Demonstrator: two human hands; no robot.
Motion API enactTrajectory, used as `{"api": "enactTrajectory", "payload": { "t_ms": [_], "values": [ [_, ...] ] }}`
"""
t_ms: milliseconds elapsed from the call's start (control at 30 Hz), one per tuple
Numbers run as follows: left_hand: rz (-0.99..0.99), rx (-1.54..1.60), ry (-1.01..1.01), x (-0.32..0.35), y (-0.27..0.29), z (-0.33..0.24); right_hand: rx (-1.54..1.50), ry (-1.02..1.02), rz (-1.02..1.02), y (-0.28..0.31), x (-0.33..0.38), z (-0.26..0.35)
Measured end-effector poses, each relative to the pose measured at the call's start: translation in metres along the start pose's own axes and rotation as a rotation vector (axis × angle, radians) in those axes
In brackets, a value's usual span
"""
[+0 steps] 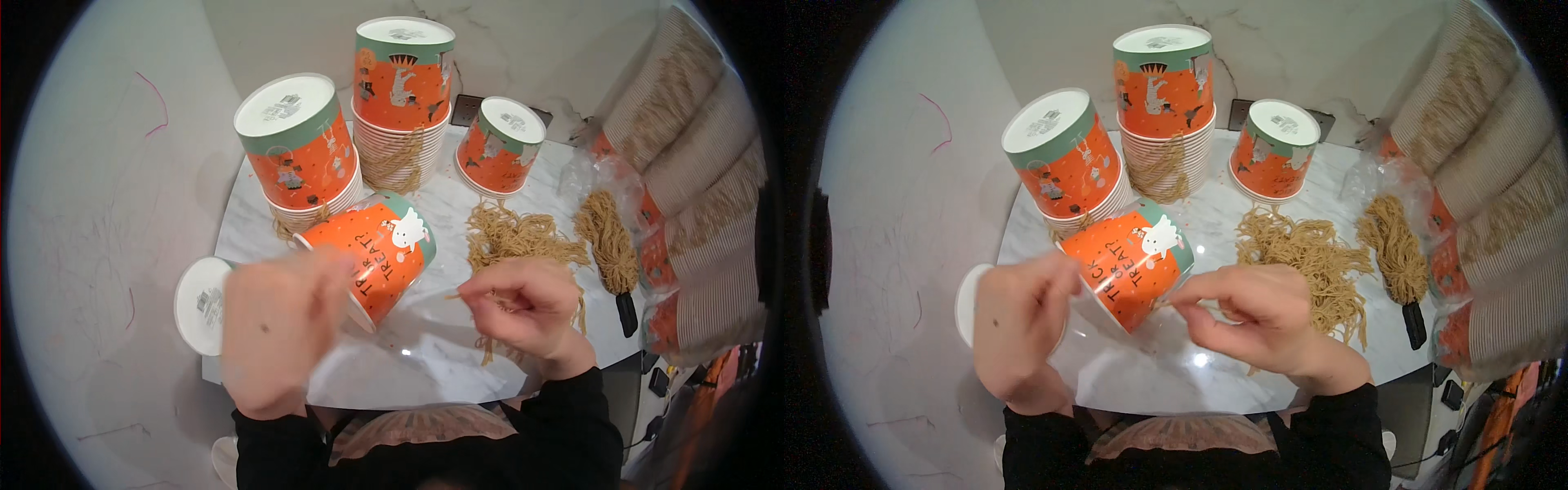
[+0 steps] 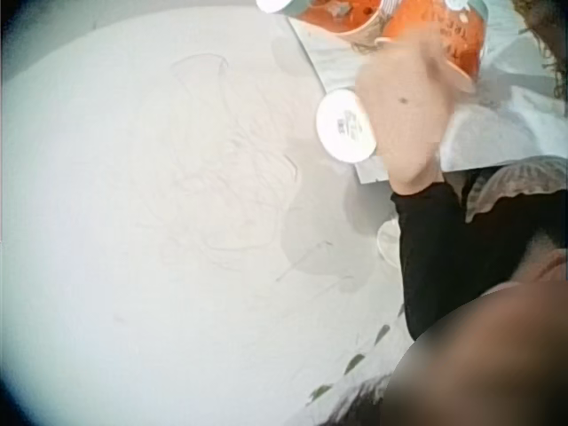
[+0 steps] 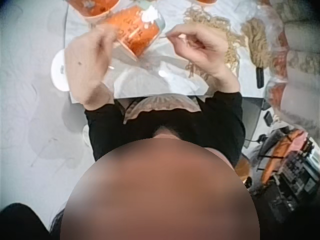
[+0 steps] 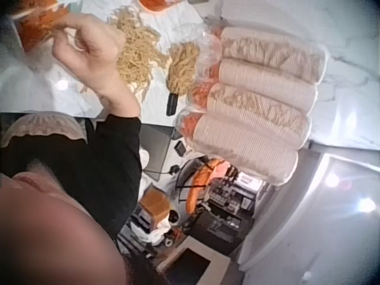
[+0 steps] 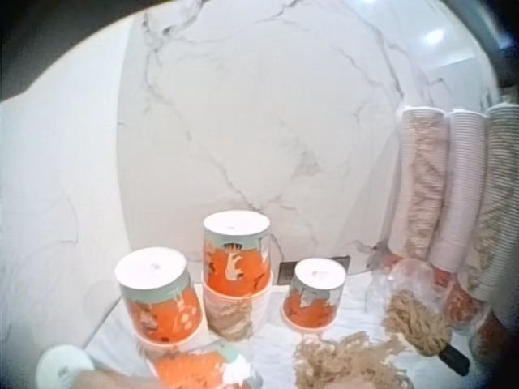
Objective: Attaching string handles to printed paper buckets by threading them through pre-punched holes.
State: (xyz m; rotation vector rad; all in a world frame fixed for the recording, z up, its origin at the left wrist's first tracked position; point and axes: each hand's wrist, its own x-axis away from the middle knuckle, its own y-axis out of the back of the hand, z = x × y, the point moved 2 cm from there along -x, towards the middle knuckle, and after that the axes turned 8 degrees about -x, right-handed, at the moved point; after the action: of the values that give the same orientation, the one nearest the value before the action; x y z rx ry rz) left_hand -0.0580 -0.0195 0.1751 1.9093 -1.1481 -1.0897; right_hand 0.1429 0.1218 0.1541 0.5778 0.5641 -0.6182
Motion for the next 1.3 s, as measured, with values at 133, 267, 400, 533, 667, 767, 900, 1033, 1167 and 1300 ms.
{"api": "enactTrajectory", "payload": {
  "t_ms": [133, 267, 400, 533, 667, 767, 900, 1033, 1167, 1300],
  "values": [
    [-0.044, -0.361, 0.273, -0.013, 0.003, 0.029, 0.055, -0.017, -0.035, 0.001, -0.001, -0.007],
    [0.005, -0.445, 0.157, -0.025, -0.025, 0.043, 0.045, -0.018, 0.000, -0.006, -0.006, -0.011],
    [0.141, -0.305, 0.139, -0.035, -0.047, 0.034, 0.099, -0.005, 0.051, -0.005, -0.012, -0.014],
    [0.298, -0.141, 0.146, -0.042, -0.050, 0.019, 0.116, -0.143, -0.013, -0.006, -0.013, -0.039],
    [0.186, 0.315, 0.035, -0.043, -0.052, 0.010, 0.026, -0.265, -0.085, -0.001, -0.011, -0.049],
    [0.305, 0.456, 0.064, -0.048, -0.061, 0.011, -0.019, -0.265, -0.099, 0.000, -0.010, -0.051],
    [0.338, 0.736, -0.010, -0.054, -0.086, 0.015, 0.021, -0.285, 0.000, 0.002, -0.009, -0.041],
    [0.328, 1.218, 0.224, -0.059, -0.094, 0.014, 0.160, -0.264, 0.124, 0.006, -0.011, -0.035],
    [0.208, 1.338, 0.306, -0.059, -0.086, 0.003, 0.078, -0.243, 0.047, 0.012, -0.011, -0.041],
    [0.237, 1.340, 0.176, -0.054, -0.078, -0.002, 0.077, -0.179, -0.002, 0.023, -0.019, -0.033]
  ]
}}
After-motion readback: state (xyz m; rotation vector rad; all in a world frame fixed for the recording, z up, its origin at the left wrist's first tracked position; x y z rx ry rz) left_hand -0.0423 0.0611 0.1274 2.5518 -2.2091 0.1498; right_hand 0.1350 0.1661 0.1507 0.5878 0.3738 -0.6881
